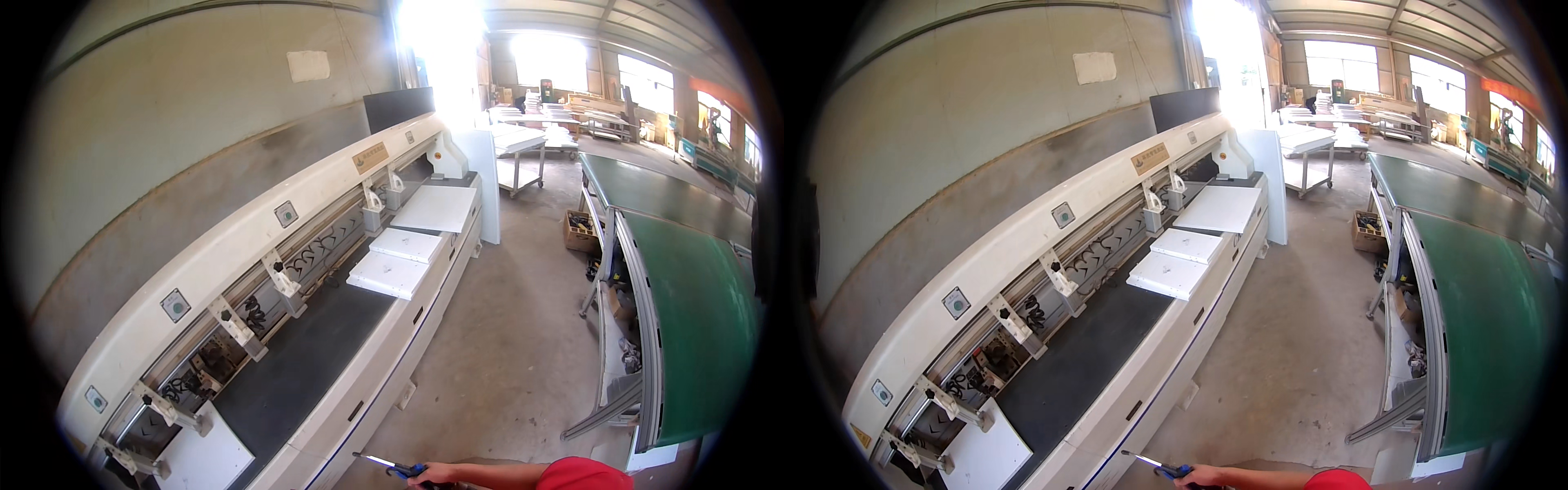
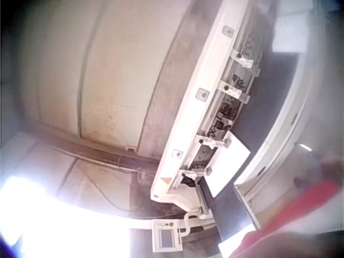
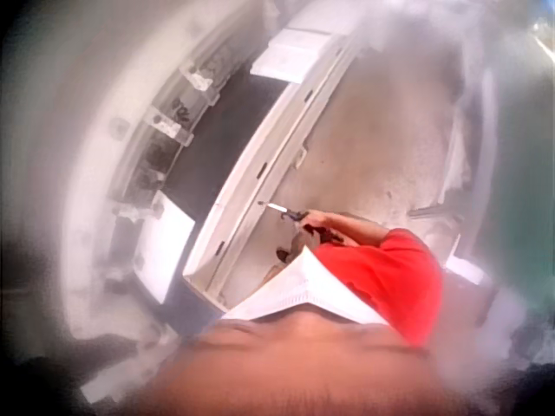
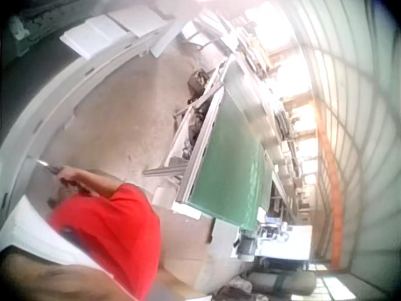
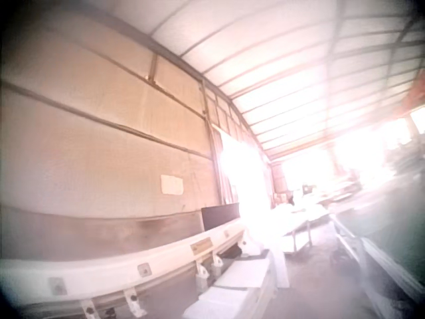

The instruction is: The person operates a CNC machine to process white rectangular panels. They use a handheld air blower to clean the panels, then stack them on a nearby table. The person repeats this process for multiple panels, moving between the machine and the table.

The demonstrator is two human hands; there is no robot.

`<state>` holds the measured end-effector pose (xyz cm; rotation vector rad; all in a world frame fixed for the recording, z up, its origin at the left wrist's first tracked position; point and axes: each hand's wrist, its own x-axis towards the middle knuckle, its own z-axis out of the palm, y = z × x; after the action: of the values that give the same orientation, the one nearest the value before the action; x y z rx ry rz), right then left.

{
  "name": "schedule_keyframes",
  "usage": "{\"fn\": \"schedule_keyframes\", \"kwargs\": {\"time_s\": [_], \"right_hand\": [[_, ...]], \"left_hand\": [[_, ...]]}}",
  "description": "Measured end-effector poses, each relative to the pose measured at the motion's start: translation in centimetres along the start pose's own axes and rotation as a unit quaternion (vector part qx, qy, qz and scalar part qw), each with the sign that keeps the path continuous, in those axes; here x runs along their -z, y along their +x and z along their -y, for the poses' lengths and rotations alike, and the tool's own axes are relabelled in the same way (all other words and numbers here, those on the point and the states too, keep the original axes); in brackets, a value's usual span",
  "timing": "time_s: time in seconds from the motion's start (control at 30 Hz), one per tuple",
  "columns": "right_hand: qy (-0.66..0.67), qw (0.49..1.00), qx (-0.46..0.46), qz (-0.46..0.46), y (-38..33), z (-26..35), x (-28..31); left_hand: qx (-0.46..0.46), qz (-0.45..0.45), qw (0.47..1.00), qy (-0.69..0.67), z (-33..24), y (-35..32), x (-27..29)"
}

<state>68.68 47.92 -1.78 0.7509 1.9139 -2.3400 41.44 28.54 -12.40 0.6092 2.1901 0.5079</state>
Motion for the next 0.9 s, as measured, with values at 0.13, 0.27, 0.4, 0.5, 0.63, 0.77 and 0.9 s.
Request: {"fn": "schedule_keyframes", "kwargs": {"time_s": [0.13, 0.27, 0.4, 0.5, 0.63, 0.77, 0.9], "right_hand": [[-0.004, 0.999, -0.030, 0.017, -3.5, 7.2, -0.4], [0.032, 0.996, -0.078, 0.038, -3.2, 6.7, -1.5], [0.093, 0.990, -0.101, 0.013, -0.8, -0.3, -1.1], [0.136, 0.988, -0.077, 0.013, -1.0, -0.3, 0.8], [0.104, 0.990, -0.073, 0.056, -0.1, 1.3, 1.2], [0.144, 0.982, -0.106, 0.063, 0.9, 3.4, -0.2], [-0.004, 0.985, -0.143, 0.098, 3.7, 0.0, 0.4]], "left_hand": [[0.011, -0.006, 1.000, 0.009, 0.1, -1.4, 0.6], [0.029, -0.006, 1.000, 0.001, 4.7, -2.8, -0.5], [-0.016, 0.012, 0.998, 0.061, 13.2, -4.8, -3.8], [-0.099, 0.035, 0.985, 0.134, 18.7, -2.3, -9.8], [0.011, -0.012, 0.998, 0.068, 10.0, -10.3, -5.9], [0.071, 0.001, 0.997, 0.041, 9.1, -13.0, -5.3], [0.066, 0.022, 0.996, 0.056, 15.4, -11.3, -9.1]]}}
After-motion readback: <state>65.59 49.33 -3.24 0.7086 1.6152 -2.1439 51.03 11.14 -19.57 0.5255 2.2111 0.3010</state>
